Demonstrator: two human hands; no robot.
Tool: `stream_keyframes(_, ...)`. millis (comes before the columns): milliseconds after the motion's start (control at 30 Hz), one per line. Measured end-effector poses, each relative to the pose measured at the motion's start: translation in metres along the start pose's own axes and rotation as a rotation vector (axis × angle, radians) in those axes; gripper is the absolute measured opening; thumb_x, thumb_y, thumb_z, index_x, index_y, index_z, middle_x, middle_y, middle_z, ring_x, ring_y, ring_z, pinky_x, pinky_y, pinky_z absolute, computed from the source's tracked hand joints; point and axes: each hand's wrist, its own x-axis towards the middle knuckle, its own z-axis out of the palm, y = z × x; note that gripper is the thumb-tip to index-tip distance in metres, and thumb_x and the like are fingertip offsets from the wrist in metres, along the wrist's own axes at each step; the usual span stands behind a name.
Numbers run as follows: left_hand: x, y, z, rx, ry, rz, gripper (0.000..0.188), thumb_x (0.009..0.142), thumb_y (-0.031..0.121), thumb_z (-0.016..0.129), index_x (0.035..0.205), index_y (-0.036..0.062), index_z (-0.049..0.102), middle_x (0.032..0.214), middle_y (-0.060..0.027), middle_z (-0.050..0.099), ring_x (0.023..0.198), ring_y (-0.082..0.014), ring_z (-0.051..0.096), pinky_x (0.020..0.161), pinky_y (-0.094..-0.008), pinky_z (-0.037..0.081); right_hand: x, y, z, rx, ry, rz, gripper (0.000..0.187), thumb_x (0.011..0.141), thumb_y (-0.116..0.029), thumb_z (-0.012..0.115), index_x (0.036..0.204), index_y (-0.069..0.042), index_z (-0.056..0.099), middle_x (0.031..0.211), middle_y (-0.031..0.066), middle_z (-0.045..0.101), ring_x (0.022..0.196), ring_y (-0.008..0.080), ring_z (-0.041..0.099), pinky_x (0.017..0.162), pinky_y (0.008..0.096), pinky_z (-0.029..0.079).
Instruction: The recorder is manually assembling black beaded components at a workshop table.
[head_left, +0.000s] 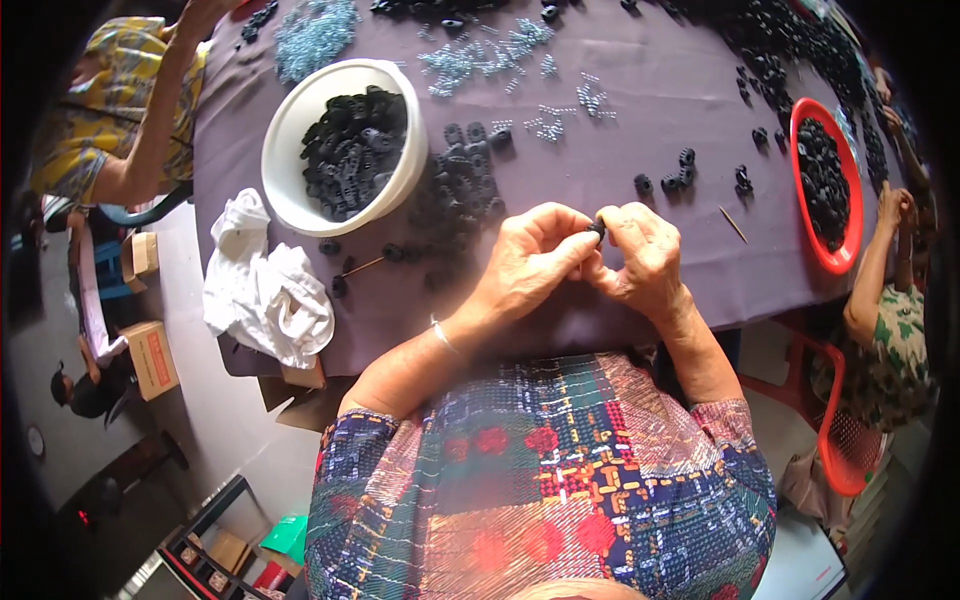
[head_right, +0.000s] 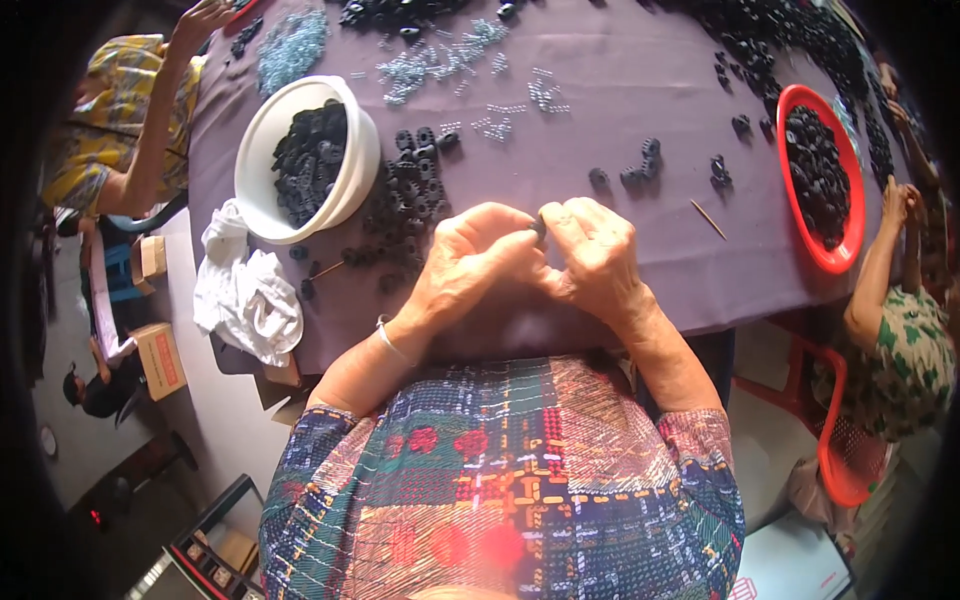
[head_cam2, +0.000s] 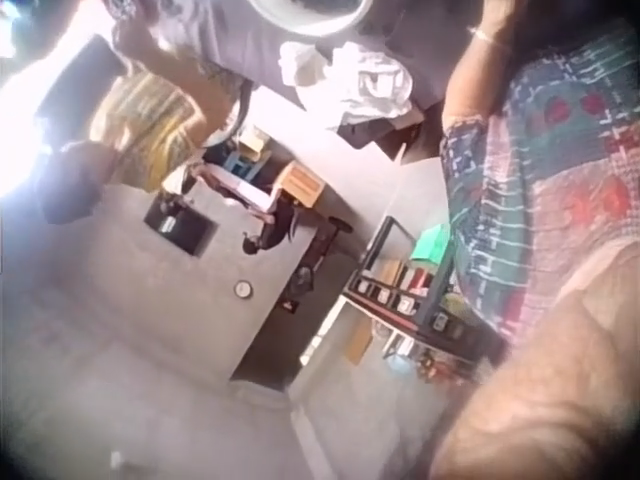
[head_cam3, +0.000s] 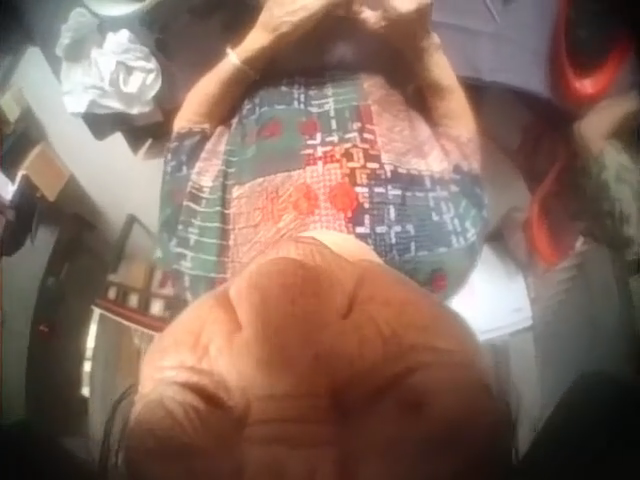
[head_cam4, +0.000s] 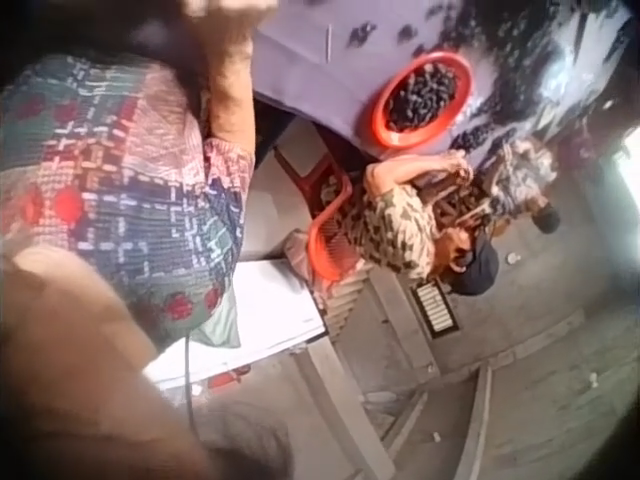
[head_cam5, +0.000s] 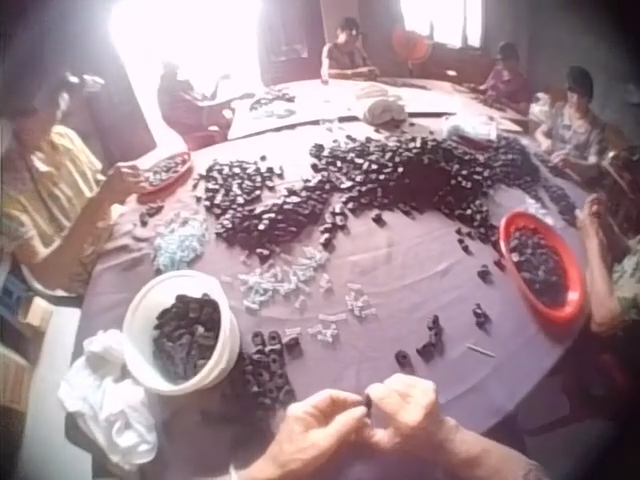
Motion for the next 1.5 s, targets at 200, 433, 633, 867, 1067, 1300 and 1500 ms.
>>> stream_keyframes(200,0.003,-0.005,-0.005,0.006,-0.017,0.046,0.015,0.09,0.012,0.061,0.098,-0.0014,0.06,0.083,-0.0038,0.064,0.071,-0.0083,0.061,0.061,-0.0224,0.051,0.01,-0.011,-0.025,0.342,-0.236,0.318,0.031,0.07,-0.006,0.067,0.1,0.001,0.061,0.082,0.0117,0.06,0.068,0.0227,0.059,0.062,0.0314,0.048)
stream_keyframes(433,0.002,-0.017,-0.003,0.094,-0.039,0.109,0.015,0.089,0.011,0.062,0.096,-0.0025,0.059,0.083,-0.0032,0.062,0.074,-0.0085,0.061,0.066,-0.0237,0.052,0.004,-0.014,-0.026,0.309,-0.209,0.463,0.008,0.079,-0.002,0.066,0.087,-0.001,0.068,0.072,0.0087,0.06,0.064,0.0162,0.058,0.059,0.0266,0.045)
stream_keyframes(633,0.0,-0.006,0.004,0.027,0.015,0.128,0.015,0.087,0.001,0.055,0.102,-0.0018,0.051,0.09,-0.0062,0.058,0.075,-0.0092,0.059,0.067,-0.0246,0.052,0.0,-0.009,-0.032,0.52,-0.117,0.712,0.007,0.083,-0.005,0.066,0.086,0.002,0.067,0.074,0.0023,0.062,0.065,0.0083,0.055,0.058,0.0231,0.044)
stream_keyframes(867,0.003,-0.027,0.003,0.274,0.039,0.319,0.01,0.082,0.0,0.054,0.092,-0.0029,0.053,0.079,-0.0094,0.063,0.072,-0.0138,0.062,0.067,-0.0294,0.052,0.05,-0.026,-0.041,0.781,-0.236,0.731,0.015,0.087,-0.007,0.062,0.098,0.003,0.067,0.077,0.0031,0.064,0.063,0.0067,0.058,0.055,0.0197,0.046)
stream_keyframes(1067,0.003,-0.024,0.003,0.358,0.018,0.321,0.011,0.078,0.001,0.058,0.088,-0.0034,0.057,0.073,-0.0138,0.061,0.066,-0.0181,0.061,0.062,-0.0327,0.049,0.135,-0.058,0.01,0.901,-0.482,0.521,0.022,0.087,-0.009,0.062,0.105,0.002,0.064,0.085,0.0075,0.068,0.075,0.0105,0.064,0.064,0.0235,0.053)
stream_keyframes(1300,0.0,-0.021,0.0,0.383,-0.033,0.306,0.012,0.085,0.004,0.059,0.094,-0.0032,0.058,0.08,-0.0065,0.063,0.075,-0.0073,0.056,0.067,-0.0266,0.049,0.139,-0.022,0.047,0.421,-0.172,0.036,0.027,0.084,-0.007,0.063,0.11,-0.003,0.061,0.101,0.0116,0.065,0.085,0.0204,0.065,0.075,0.0289,0.053)
stream_keyframes(1500,-0.004,-0.026,0.004,0.591,-0.154,0.553,0.016,0.072,0.008,0.065,0.085,0.0004,0.06,0.08,-0.016,0.062,0.08,-0.034,0.062,0.071,-0.042,0.05,0.093,-0.006,0.054,-0.124,-0.516,-0.284,0.042,0.075,-0.008,0.067,0.116,-0.008,0.058,0.124,0.0082,0.056,0.12,0.0276,0.049,0.097,0.04,0.041)
